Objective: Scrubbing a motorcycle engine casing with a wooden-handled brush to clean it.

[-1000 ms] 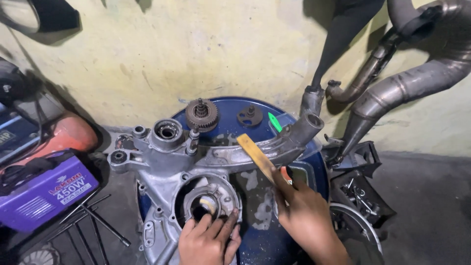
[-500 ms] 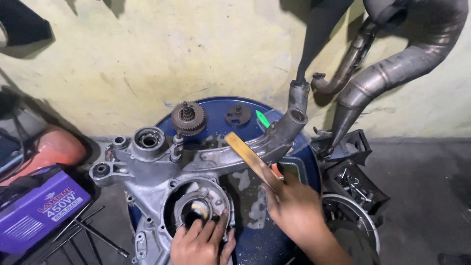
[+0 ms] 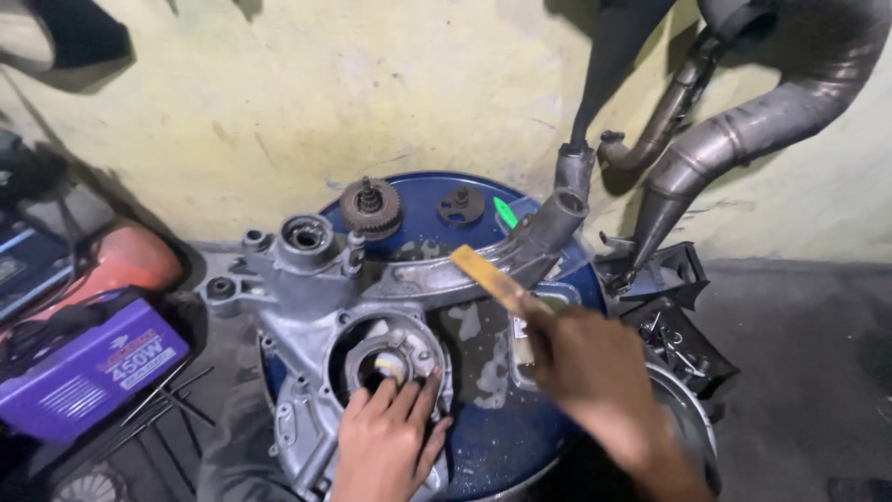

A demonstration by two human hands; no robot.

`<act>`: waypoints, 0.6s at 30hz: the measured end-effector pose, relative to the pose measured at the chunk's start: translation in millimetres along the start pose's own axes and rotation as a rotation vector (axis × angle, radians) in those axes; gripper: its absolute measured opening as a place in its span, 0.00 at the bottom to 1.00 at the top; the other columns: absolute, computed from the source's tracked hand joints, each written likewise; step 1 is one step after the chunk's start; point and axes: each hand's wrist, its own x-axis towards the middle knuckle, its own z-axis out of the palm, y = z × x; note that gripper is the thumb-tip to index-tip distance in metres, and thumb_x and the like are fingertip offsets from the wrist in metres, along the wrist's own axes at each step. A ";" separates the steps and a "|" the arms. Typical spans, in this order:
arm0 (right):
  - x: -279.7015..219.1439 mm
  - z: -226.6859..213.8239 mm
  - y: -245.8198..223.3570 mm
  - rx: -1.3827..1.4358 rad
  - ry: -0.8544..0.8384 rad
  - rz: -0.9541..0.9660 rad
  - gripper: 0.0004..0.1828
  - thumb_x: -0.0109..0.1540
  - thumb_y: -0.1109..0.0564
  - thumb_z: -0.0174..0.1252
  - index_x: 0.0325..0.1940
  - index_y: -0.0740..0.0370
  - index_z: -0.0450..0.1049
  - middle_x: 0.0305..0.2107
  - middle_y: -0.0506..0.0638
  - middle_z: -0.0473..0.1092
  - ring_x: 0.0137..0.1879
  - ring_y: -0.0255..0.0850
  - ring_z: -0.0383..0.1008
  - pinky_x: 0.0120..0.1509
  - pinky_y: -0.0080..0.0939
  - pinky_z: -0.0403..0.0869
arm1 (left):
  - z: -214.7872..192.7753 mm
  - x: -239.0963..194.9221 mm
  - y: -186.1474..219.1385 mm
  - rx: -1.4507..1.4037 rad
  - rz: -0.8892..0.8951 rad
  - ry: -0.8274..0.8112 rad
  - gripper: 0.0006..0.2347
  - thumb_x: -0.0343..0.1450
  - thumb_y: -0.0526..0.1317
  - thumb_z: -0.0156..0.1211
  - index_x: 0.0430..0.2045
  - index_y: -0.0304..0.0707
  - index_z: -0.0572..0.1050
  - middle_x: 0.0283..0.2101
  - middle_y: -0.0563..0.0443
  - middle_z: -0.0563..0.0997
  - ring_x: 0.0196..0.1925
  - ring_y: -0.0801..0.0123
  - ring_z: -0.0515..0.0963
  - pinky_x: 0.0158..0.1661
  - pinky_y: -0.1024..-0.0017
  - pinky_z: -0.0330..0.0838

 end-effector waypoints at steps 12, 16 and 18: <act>41.9 16.2 30.6 0.006 0.137 -0.238 0.16 0.63 0.47 0.73 0.45 0.58 0.80 0.34 0.50 0.79 0.37 0.46 0.78 0.38 0.45 0.81 | -48.3 37.6 -30.6 -0.204 0.149 -0.388 0.39 0.80 0.63 0.60 0.79 0.32 0.61 0.70 0.30 0.67 0.63 0.35 0.66 0.56 0.44 0.66; 49.3 15.1 19.7 -0.111 0.384 -0.390 0.37 0.64 0.51 0.57 0.80 0.34 0.69 0.19 0.58 0.74 0.28 0.66 0.75 0.29 0.71 0.72 | -30.2 75.5 -47.6 -0.005 0.067 -0.181 0.39 0.83 0.68 0.40 0.80 0.32 0.57 0.81 0.32 0.62 0.83 0.44 0.58 0.75 0.48 0.52; 33.5 0.4 10.2 -0.093 0.372 -0.437 0.45 0.61 0.54 0.61 0.84 0.31 0.63 0.20 0.55 0.76 0.28 0.62 0.76 0.27 0.65 0.73 | -11.7 90.4 -49.6 0.110 0.046 -0.170 0.40 0.83 0.71 0.31 0.80 0.32 0.56 0.80 0.34 0.63 0.85 0.45 0.57 0.77 0.51 0.52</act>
